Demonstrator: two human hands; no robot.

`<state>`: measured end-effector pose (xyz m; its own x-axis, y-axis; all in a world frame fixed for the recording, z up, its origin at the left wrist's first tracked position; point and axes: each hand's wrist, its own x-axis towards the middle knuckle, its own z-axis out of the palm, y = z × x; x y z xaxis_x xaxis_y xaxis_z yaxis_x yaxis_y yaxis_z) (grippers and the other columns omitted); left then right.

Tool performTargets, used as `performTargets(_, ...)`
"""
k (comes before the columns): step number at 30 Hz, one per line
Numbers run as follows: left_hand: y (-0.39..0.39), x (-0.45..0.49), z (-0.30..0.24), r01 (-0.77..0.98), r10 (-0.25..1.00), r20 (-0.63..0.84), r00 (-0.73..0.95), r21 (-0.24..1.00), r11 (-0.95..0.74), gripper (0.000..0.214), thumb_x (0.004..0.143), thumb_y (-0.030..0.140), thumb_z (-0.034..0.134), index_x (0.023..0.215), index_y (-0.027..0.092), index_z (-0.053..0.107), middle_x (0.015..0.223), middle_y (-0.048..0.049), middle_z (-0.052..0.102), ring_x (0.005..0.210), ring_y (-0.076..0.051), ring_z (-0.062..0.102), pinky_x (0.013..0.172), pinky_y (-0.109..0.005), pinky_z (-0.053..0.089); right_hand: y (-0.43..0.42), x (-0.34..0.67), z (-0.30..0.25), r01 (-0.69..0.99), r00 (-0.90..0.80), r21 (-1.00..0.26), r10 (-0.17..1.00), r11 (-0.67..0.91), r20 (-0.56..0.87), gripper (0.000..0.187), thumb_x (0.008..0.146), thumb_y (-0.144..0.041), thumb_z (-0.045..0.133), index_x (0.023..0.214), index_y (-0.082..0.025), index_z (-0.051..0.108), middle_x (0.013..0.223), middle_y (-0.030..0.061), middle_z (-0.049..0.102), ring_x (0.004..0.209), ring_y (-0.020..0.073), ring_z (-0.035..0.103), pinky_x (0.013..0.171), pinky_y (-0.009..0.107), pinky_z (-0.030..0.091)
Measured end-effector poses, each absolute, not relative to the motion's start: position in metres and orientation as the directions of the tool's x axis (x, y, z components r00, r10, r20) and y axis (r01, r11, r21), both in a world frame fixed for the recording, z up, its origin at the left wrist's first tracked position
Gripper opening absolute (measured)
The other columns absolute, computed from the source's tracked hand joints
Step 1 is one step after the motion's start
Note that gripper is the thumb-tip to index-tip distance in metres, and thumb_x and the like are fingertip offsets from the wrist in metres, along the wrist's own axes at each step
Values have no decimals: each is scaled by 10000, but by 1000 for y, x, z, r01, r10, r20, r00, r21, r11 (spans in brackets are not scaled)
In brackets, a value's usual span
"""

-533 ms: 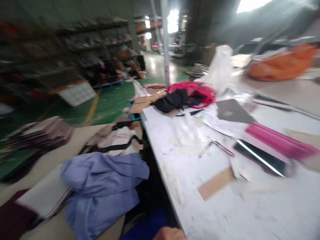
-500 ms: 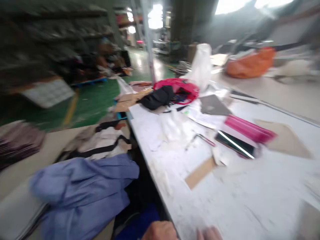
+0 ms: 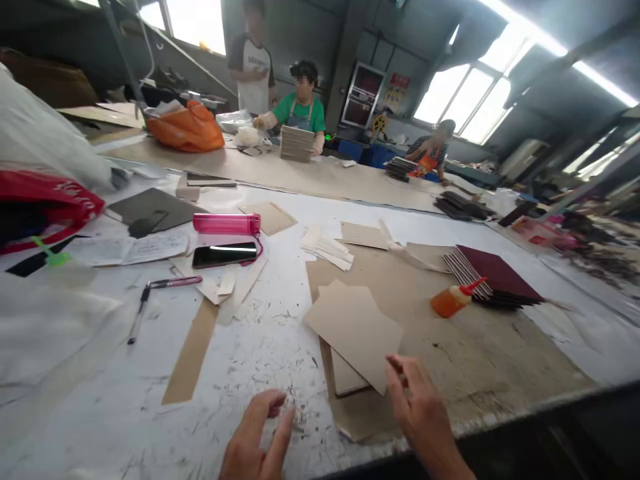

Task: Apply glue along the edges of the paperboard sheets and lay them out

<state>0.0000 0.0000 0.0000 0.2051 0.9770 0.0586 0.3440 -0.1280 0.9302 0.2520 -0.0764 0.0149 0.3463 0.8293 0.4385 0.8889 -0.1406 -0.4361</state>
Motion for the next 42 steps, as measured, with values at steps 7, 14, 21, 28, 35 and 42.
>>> performTargets(7,45,85,-15,266,906,-225,360,955,131,601,740,537,512,1143,98,595,1196,-211,625,1076,-319,591,944,-474,453,-30,349,-23,854,460,-434,804,-286,377,472,934,-491,342,1038,-102,588,1024,182,613,987,307,559,887,538,410)
performTargets(14,74,117,5,177,850,-398,344,917,357,585,633,569,612,1009,121,631,1032,-153,688,1013,-293,602,915,-410,439,-31,362,-24,707,551,-615,817,-350,170,311,905,-475,453,860,-187,561,857,44,584,865,227,546,833,448,411)
performTargets(21,92,111,31,-72,752,-597,278,768,636,635,625,502,738,1114,142,552,948,-89,672,883,-207,600,776,-332,439,-23,363,41,372,458,-864,877,-340,-148,240,909,-413,389,810,-206,457,722,-17,483,647,156,523,587,311,457)
performTargets(28,113,83,67,67,616,-632,470,722,689,607,653,440,767,1162,163,589,1047,-94,695,1050,-256,599,912,-375,448,-10,371,102,201,339,-920,905,-335,-256,266,859,-418,580,754,-178,532,667,-42,476,571,123,458,541,269,394)
performTargets(35,99,77,83,96,411,-671,617,583,807,399,613,380,809,916,138,719,893,-82,759,1014,-269,639,878,-344,512,-4,354,98,-14,551,-917,762,-400,-340,281,930,-429,496,908,-161,575,760,-11,549,622,136,535,593,301,470)
performTargets(42,89,96,59,66,472,-728,497,574,816,118,779,191,658,873,130,695,862,-78,755,927,-210,670,824,-286,526,-26,346,65,-47,513,-861,727,-507,-456,300,932,-437,496,900,-154,588,758,-7,573,605,133,548,591,305,488)
